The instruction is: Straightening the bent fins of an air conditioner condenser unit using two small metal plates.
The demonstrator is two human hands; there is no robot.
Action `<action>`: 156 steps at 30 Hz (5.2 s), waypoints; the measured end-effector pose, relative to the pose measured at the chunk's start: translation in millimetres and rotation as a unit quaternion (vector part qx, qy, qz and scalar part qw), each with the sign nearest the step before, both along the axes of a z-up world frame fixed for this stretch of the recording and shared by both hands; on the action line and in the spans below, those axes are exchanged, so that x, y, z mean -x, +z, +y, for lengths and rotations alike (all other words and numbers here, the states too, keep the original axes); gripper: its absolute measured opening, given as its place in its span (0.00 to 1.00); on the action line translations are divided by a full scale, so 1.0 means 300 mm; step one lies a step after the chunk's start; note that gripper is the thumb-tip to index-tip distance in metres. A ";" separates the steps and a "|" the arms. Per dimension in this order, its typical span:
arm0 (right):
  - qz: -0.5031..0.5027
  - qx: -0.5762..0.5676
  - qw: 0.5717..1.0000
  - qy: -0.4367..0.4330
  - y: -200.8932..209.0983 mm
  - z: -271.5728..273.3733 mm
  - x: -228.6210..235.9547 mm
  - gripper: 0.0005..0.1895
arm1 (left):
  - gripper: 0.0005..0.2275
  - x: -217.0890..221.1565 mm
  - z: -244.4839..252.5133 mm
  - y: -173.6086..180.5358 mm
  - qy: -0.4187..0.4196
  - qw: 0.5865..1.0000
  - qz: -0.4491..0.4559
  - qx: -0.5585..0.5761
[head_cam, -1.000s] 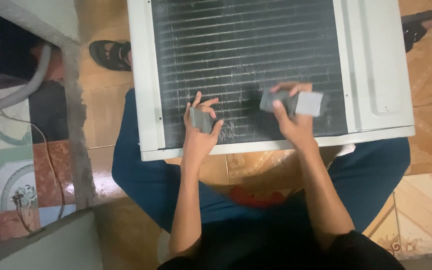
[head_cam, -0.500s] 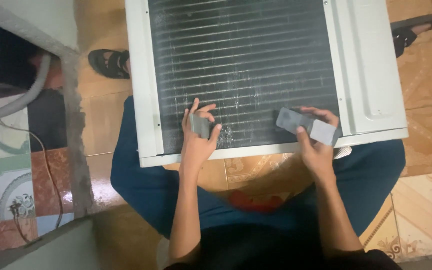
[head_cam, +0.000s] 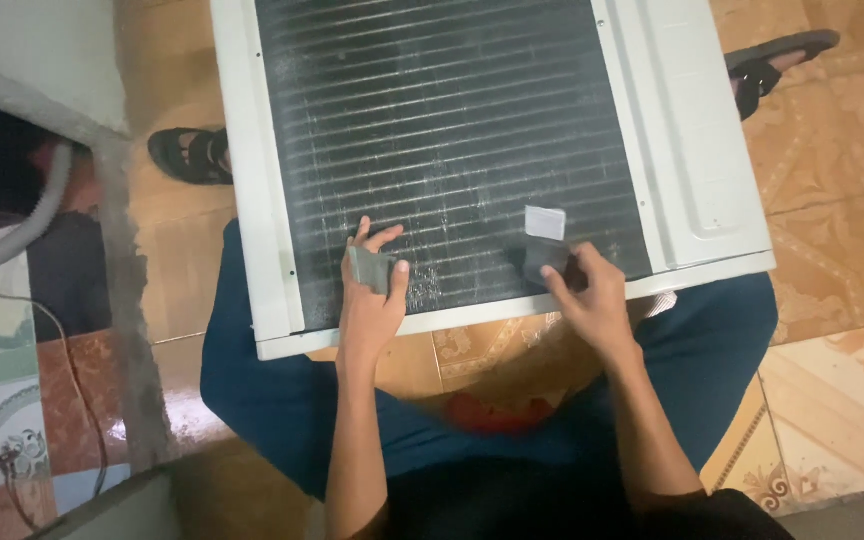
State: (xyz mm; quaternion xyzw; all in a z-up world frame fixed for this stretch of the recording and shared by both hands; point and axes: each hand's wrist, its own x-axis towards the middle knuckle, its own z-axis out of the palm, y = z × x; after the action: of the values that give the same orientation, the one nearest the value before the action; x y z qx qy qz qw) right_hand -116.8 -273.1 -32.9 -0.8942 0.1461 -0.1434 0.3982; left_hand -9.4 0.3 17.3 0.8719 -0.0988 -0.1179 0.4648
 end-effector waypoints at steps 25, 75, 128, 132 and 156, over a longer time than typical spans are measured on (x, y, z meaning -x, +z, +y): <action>-0.053 -0.249 0.966 0.053 0.041 0.037 -0.334 0.14 | 0.10 -0.004 0.004 -0.024 -0.028 0.997 -0.071 -0.003; -0.058 -0.255 0.962 0.075 0.008 0.029 -0.409 0.06 | 0.13 -0.019 -0.002 -0.036 -0.033 0.991 -0.126 -0.001; 0.100 -0.088 0.972 0.193 0.280 0.061 -0.334 0.09 | 0.14 -0.019 0.001 -0.015 -0.030 0.994 -0.105 -0.008; 0.092 -0.152 0.982 0.069 0.240 -0.013 -0.205 0.16 | 0.13 -0.019 -0.004 -0.024 -0.027 0.995 -0.097 -0.019; -0.076 0.099 0.992 -0.024 0.170 0.023 -0.063 0.20 | 0.08 0.008 -0.012 -0.013 0.037 0.997 -0.064 0.034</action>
State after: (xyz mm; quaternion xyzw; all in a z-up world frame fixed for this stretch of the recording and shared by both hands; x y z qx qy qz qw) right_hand -98.0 -266.0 18.0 -0.9119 0.1218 -0.2343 0.3143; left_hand -11.9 -3.4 13.5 0.8643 -0.1004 -0.0415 0.4911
